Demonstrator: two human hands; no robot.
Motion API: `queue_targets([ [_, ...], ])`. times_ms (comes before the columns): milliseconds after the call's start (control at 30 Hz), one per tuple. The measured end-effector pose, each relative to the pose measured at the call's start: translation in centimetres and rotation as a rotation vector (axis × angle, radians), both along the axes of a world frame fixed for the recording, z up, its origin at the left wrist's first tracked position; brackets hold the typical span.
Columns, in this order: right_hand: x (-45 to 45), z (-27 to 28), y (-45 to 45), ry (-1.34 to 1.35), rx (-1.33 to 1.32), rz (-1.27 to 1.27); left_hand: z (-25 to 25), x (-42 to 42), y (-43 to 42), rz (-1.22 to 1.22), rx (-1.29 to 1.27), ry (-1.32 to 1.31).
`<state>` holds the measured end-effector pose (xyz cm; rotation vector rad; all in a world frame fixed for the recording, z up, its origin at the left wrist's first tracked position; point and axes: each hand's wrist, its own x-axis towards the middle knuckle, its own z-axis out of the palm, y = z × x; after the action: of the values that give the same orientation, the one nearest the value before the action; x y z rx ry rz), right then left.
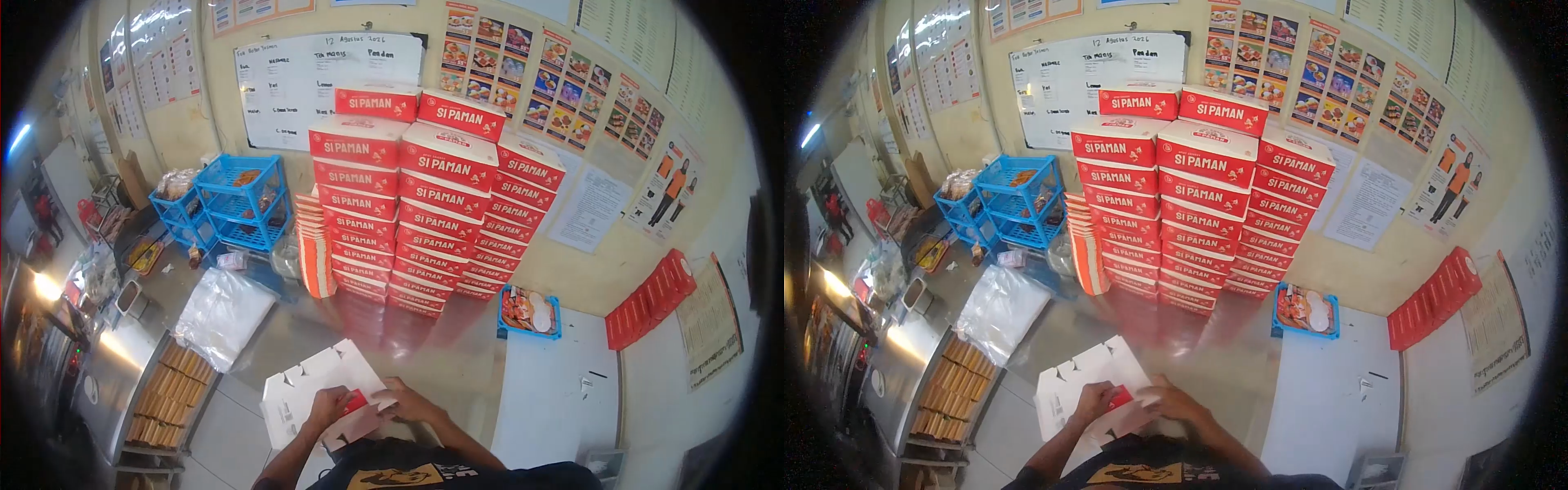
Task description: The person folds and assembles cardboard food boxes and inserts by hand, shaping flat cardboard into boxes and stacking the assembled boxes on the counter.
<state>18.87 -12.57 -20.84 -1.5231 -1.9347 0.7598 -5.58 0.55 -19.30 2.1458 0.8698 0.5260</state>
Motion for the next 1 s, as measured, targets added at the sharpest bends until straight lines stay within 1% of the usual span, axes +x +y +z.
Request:
queue_targets([
  [33,-0.3,-0.6,-0.2,0.163,-0.015,-0.007,0.6,0.5,0.3,-0.023,-0.1,0.033],
  [67,-0.2,-1.2,-0.5,0.162,-0.02,0.003,1.2,1.0,0.4,-0.046,-0.203,0.062],
  [100,-0.5,-0.9,-0.8,0.246,0.034,-0.206,1.7,1.3,0.4,-0.049,-0.33,0.061],
  [133,-0.7,-0.2,-1.1,0.325,0.087,-0.418,0.8,1.2,0.4,-0.044,-0.336,0.058],
  [167,-0.7,0.6,-1.4,0.319,0.08,-0.415,-0.8,1.0,0.9,-0.095,-0.463,-0.071],
  [200,-0.7,1.6,-1.4,0.503,0.029,-0.521,-1.8,0.8,1.3,-0.146,-0.588,-0.2],
  [233,-0.7,2.6,-1.4,0.689,-0.022,-0.626,-2.9,0.7,1.5,-0.099,-0.603,-0.151],
  [267,-0.7,3.3,-1.4,0.686,-0.026,-0.625,-1.7,1.1,1.0,-0.096,-0.607,-0.154],
  [333,-1.0,4.3,-1.2,0.65,-0.003,-0.543,0.7,2.1,0.2,0.111,-0.844,-0.162],
  [367,-1.3,4.5,-0.8,0.655,-0.007,-0.543,5.3,3.1,-0.6,0.179,-0.814,0.012],
  [400,-1.6,4.6,-0.5,0.523,0.074,-0.5,5.4,3.6,-1.0,0.18,-0.817,0.02],
  [433,-1.8,4.7,-0.3,0.39,0.152,-0.458,5.2,4.0,-1.4,0.165,-0.766,-0.055],
  [467,-1.9,4.9,-0.3,0.395,0.146,-0.465,5.0,4.2,-1.6,0.148,-0.716,-0.131],
  [500,-1.9,5.3,-0.2,0.399,0.139,-0.421,5.0,4.2,-1.3,0.152,-0.803,-0.157],
  [533,-1.8,5.8,0.0,0.402,0.13,-0.375,5.0,4.4,-1.1,0.153,-0.813,-0.151],
  [600,-1.7,5.8,0.1,0.133,0.193,-0.191,4.7,4.4,-1.8,0.076,-0.587,-0.103],
  [633,-1.8,5.4,0.1,0.17,0.18,-0.225,3.8,4.1,-2.0,0.008,-0.565,-0.218],
  [667,-1.6,4.4,0.4,0.209,0.157,-0.257,1.9,3.9,-1.5,-0.048,-0.55,-0.332],
  [700,-1.1,2.2,1.0,0.166,0.222,-0.291,-3.5,4.1,-0.2,-0.103,-0.413,-0.3],
  [733,-2.5,4.0,1.0,0.615,0.103,-0.48,-0.1,3.9,0.0,-0.097,-0.341,-0.12],
  [767,-1.4,3.7,1.2,0.322,0.116,-0.414,4.4,4.9,-1.1,0.072,-0.49,-0.063],
  [800,-1.2,4.2,1.6,0.321,0.14,-0.345,4.6,5.0,-0.7,0.02,-0.386,-0.103],
  [867,-0.4,5.6,2.0,0.34,0.021,-0.306,7.5,5.5,-0.6,0.012,-0.3,-0.034],
  [900,-0.6,6.6,2.0,0.345,0.011,-0.307,7.7,5.6,-0.2,0.014,-0.309,-0.027],
  [967,-0.7,8.4,2.0,0.354,0.099,-0.424,7.8,5.7,0.1,0.002,-0.308,0.014],
  [1000,-0.7,8.7,2.2,0.353,0.094,-0.421,7.7,5.8,0.2,0.006,-0.312,0.013],
])
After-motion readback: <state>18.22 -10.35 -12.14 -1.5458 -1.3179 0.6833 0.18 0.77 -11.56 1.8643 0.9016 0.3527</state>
